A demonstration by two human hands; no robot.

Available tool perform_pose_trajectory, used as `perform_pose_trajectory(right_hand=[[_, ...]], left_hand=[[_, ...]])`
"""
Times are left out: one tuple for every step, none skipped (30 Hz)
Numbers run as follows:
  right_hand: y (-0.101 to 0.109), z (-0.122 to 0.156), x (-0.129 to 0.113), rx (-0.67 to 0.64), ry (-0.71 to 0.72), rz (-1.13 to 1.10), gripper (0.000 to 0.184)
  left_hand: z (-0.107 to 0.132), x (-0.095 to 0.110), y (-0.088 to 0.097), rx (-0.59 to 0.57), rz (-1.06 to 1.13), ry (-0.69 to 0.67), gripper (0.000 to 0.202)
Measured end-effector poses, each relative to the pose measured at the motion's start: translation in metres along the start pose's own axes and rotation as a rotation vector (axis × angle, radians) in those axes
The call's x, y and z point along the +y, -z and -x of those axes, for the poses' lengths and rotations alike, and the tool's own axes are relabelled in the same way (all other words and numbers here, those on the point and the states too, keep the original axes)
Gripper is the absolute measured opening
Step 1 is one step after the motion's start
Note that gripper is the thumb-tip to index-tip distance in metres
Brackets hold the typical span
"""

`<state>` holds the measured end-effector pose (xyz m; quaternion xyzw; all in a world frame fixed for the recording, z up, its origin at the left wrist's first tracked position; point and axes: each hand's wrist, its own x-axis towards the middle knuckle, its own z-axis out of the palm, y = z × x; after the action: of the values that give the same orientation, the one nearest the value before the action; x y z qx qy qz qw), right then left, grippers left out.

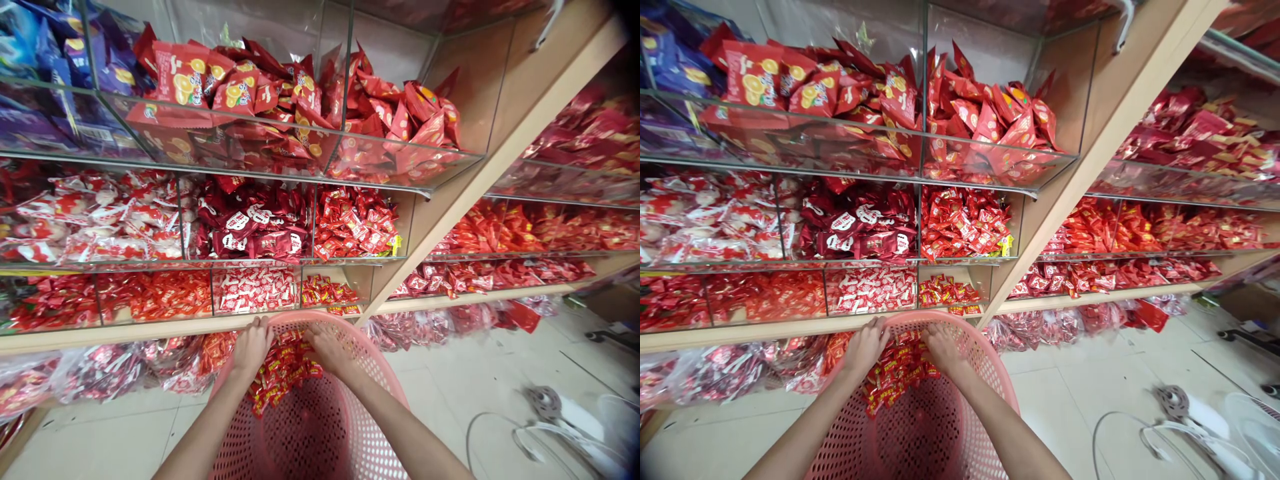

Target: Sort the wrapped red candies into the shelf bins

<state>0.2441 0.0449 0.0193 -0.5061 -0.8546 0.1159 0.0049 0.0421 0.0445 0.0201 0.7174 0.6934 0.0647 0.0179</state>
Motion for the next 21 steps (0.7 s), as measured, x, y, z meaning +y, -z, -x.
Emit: perform_pose_trajectory(right_hand=[[0.001, -0.001, 0.0, 0.004, -0.004, 0.009, 0.021], [0.001, -0.001, -0.001, 0.007, -0.007, 0.016, 0.021], [0.001, -0.002, -0.001, 0.012, -0.01, 0.02, 0.02], [0.001, -0.002, 0.0, 0.015, -0.013, 0.02, 0.02], [0.001, -0.003, 0.0, 0.015, -0.015, 0.019, 0.019], [0.0, -0.003, 0.001, 0.013, -0.016, 0.019, 0.019], [0.0, -0.004, 0.001, 0.012, -0.016, 0.02, 0.019], [0.0, -0.004, 0.002, 0.011, -0.013, 0.023, 0.019], [0.0, -0.004, 0.002, 0.012, -0.01, 0.027, 0.019], [0.0, -0.004, 0.002, 0.017, -0.007, 0.03, 0.019], [0.0, -0.004, 0.001, 0.022, -0.007, 0.031, 0.019], [-0.001, -0.003, 0.001, 0.026, -0.007, 0.031, 0.02], [-0.002, -0.003, 0.001, 0.031, -0.005, 0.03, 0.02], [-0.003, -0.002, 0.001, 0.038, -0.002, 0.026, 0.02], [-0.003, -0.002, 0.001, 0.049, 0.006, 0.018, 0.02], [-0.004, -0.002, 0.002, 0.066, 0.019, 0.001, 0.019], [-0.003, -0.002, 0.004, 0.093, 0.035, -0.024, 0.018], [-0.002, -0.003, 0.006, 0.13, 0.051, -0.057, 0.017], [0.001, -0.005, 0.009, 0.172, 0.059, -0.093, 0.014], [0.006, -0.008, 0.012, 0.216, 0.052, -0.129, 0.011], [0.012, -0.011, 0.016, 0.258, 0.029, -0.158, 0.008]], left_hand=[[0.0, 0.0, 0.0, 0.002, -0.003, 0.0, 0.039], [0.0, 0.0, 0.0, 0.002, -0.006, -0.002, 0.039], [0.0, 0.0, 0.0, 0.001, -0.01, -0.005, 0.039], [0.0, 0.0, 0.0, 0.001, -0.013, -0.008, 0.039], [0.0, 0.0, 0.0, 0.001, -0.016, -0.011, 0.039], [0.0, 0.0, 0.0, 0.001, -0.018, -0.013, 0.039], [0.0, 0.0, 0.001, 0.002, -0.019, -0.014, 0.039], [0.0, 0.0, 0.001, 0.003, -0.022, -0.015, 0.039], [0.0, 0.0, 0.001, 0.005, -0.025, -0.014, 0.04], [0.0, 0.0, 0.001, 0.006, -0.029, -0.014, 0.04], [0.0, 0.0, 0.001, 0.005, -0.031, -0.013, 0.04], [0.0, 0.001, 0.002, 0.003, -0.032, -0.012, 0.04], [0.0, 0.001, 0.002, -0.001, -0.032, -0.012, 0.04], [0.0, 0.001, 0.002, -0.007, -0.03, -0.01, 0.04], [0.0, 0.001, 0.002, -0.014, -0.028, -0.007, 0.04], [0.0, 0.001, 0.002, -0.021, -0.024, -0.005, 0.04], [0.0, 0.001, 0.002, -0.027, -0.02, -0.004, 0.04], [0.0, 0.001, 0.002, -0.03, -0.016, -0.005, 0.039], [0.0, 0.0, 0.001, -0.031, -0.014, -0.007, 0.039], [0.0, 0.0, 0.001, -0.03, -0.011, -0.01, 0.039], [0.0, -0.001, 0.0, -0.028, -0.009, -0.011, 0.038]])
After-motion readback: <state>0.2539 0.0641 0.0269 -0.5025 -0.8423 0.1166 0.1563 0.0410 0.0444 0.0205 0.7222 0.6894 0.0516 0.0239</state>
